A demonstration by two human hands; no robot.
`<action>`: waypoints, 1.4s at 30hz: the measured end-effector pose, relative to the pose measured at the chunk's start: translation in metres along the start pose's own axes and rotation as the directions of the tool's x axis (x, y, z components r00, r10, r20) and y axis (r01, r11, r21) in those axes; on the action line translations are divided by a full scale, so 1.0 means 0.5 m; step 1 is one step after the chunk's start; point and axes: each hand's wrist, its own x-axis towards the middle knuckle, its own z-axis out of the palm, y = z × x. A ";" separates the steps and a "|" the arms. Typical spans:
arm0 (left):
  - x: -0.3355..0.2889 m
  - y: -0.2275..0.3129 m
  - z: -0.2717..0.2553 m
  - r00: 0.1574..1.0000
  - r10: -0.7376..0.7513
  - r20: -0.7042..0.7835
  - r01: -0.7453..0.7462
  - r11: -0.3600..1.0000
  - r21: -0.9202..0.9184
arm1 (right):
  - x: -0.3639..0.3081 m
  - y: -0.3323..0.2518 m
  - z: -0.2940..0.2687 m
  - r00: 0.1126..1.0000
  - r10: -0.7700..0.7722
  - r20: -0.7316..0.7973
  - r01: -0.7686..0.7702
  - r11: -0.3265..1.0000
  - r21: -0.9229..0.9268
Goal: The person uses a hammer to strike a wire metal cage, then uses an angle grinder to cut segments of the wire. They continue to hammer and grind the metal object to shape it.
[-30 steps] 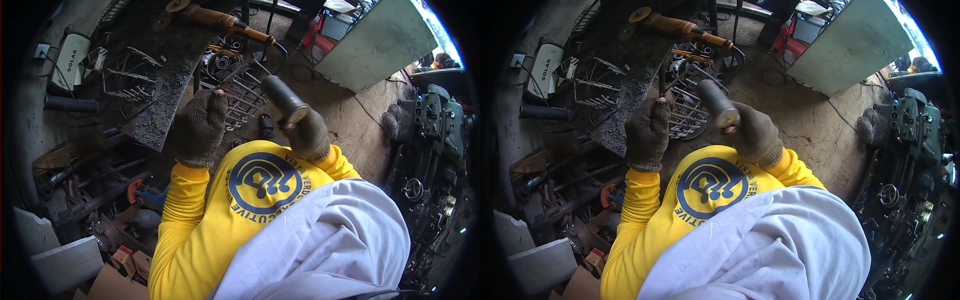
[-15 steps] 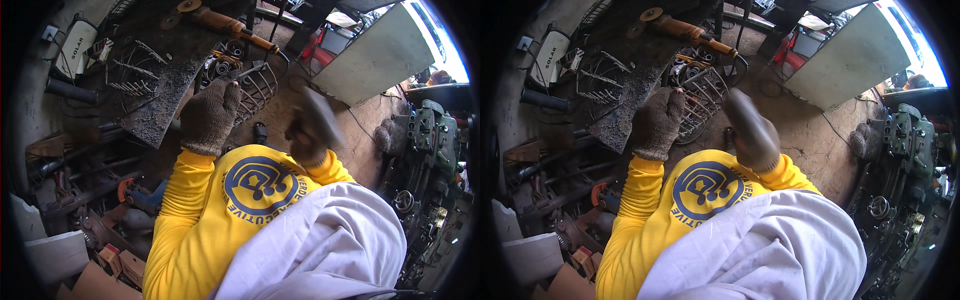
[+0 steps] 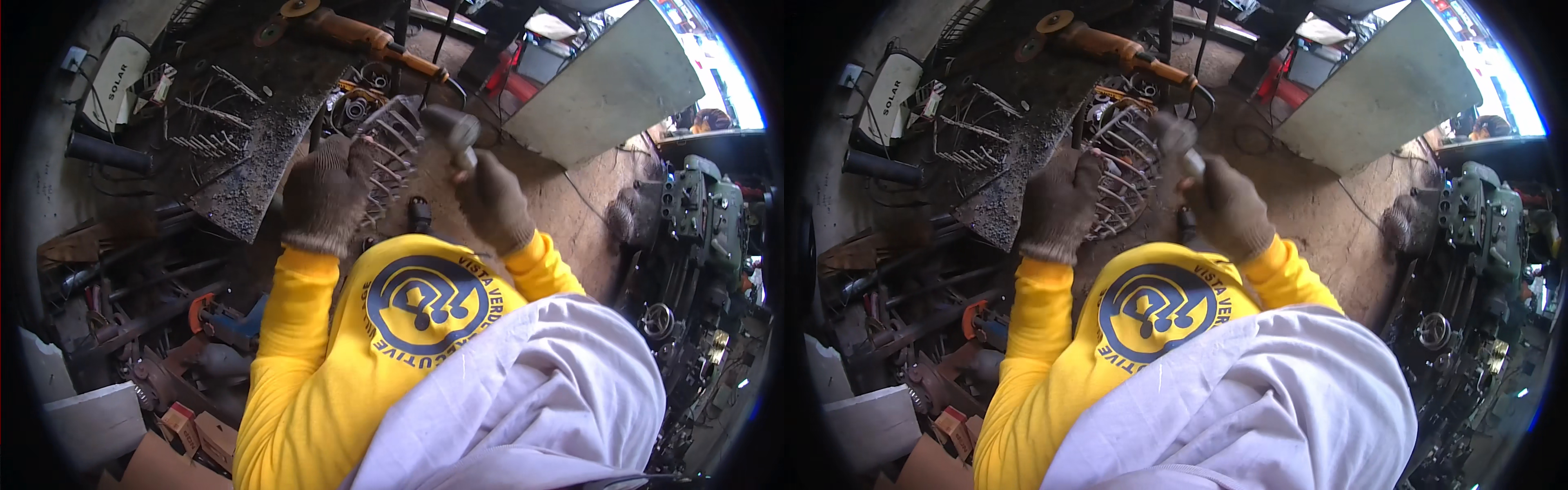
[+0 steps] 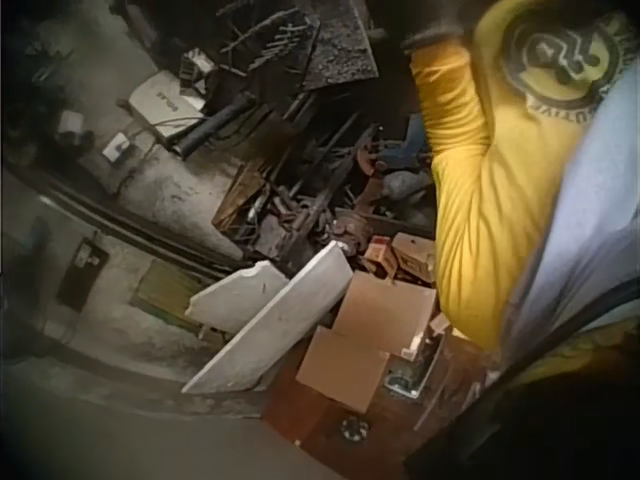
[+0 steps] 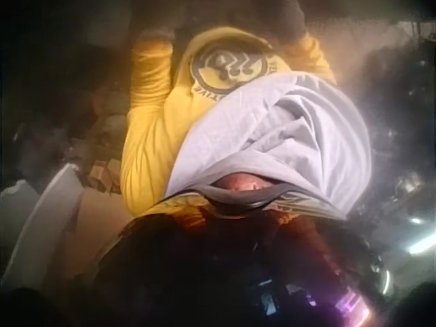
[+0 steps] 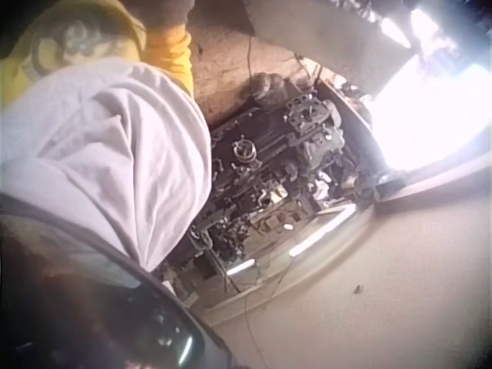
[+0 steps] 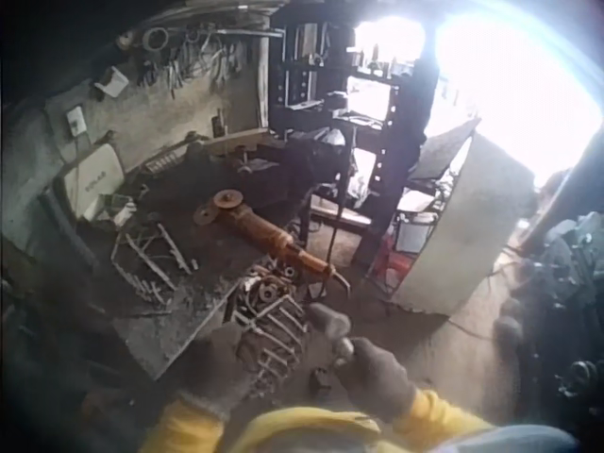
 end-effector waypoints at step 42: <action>0.028 0.003 0.054 0.998 0.042 0.054 -0.050 0.986 0.160 | -0.009 0.058 0.029 0.999 -0.036 0.040 0.039 0.997 -0.064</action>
